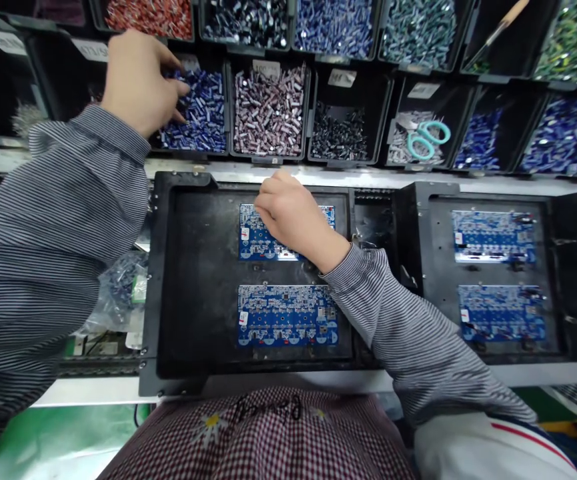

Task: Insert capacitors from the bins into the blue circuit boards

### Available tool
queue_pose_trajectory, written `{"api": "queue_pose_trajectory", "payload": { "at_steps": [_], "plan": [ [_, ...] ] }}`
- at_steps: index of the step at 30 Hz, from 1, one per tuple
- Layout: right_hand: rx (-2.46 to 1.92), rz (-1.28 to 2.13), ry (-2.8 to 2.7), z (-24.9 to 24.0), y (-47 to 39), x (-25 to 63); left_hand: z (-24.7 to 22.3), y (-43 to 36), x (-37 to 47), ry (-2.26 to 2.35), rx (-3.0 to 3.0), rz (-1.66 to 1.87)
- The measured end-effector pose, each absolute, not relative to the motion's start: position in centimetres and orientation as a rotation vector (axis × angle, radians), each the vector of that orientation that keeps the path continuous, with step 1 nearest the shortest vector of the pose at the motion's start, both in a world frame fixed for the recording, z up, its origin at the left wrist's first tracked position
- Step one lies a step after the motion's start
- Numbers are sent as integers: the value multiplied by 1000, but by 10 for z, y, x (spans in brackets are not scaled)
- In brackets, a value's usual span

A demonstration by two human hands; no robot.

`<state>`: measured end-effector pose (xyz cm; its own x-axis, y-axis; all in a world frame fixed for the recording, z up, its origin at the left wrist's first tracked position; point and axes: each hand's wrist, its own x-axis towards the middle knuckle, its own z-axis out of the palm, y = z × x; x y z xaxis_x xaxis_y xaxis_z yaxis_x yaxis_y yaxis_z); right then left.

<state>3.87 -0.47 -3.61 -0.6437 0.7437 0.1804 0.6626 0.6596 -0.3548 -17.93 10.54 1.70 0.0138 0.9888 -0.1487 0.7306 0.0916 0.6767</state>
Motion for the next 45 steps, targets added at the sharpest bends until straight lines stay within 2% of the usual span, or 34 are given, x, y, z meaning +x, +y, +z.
{"api": "queue_pose_trajectory", "payload": {
  "at_steps": [4,8,12,16,20,24,26,32,36,41,45],
  "plan": [
    [-1153,121,-2812,-17,-14,34,20,109,-174,1721,1569,775],
    [-1476,-66,-2704,24,-56,50,31,108,-173,1460,1213,943],
    [-1734,52,-2806,42,-122,89,51,78,-174,1059,822,896],
    [-1851,257,-2619,28,-157,111,48,22,-161,820,536,745],
    [-1814,377,-2391,12,-159,104,25,-44,-138,910,559,445],
    [-1845,92,-2299,2,-166,100,9,-94,-130,960,597,337],
    [-1832,88,-2237,-2,-169,102,4,-110,-131,955,621,331],
    [-1757,292,-1972,-11,-156,91,-2,-131,-134,999,656,271],
    [-1612,264,-2047,-11,-156,74,-3,-136,-136,1015,718,292],
    [-1276,581,-2095,-9,-184,58,-7,-143,-142,958,702,274],
    [-1250,651,-2024,-13,-195,50,-9,-146,-143,941,706,241]
  ]
}}
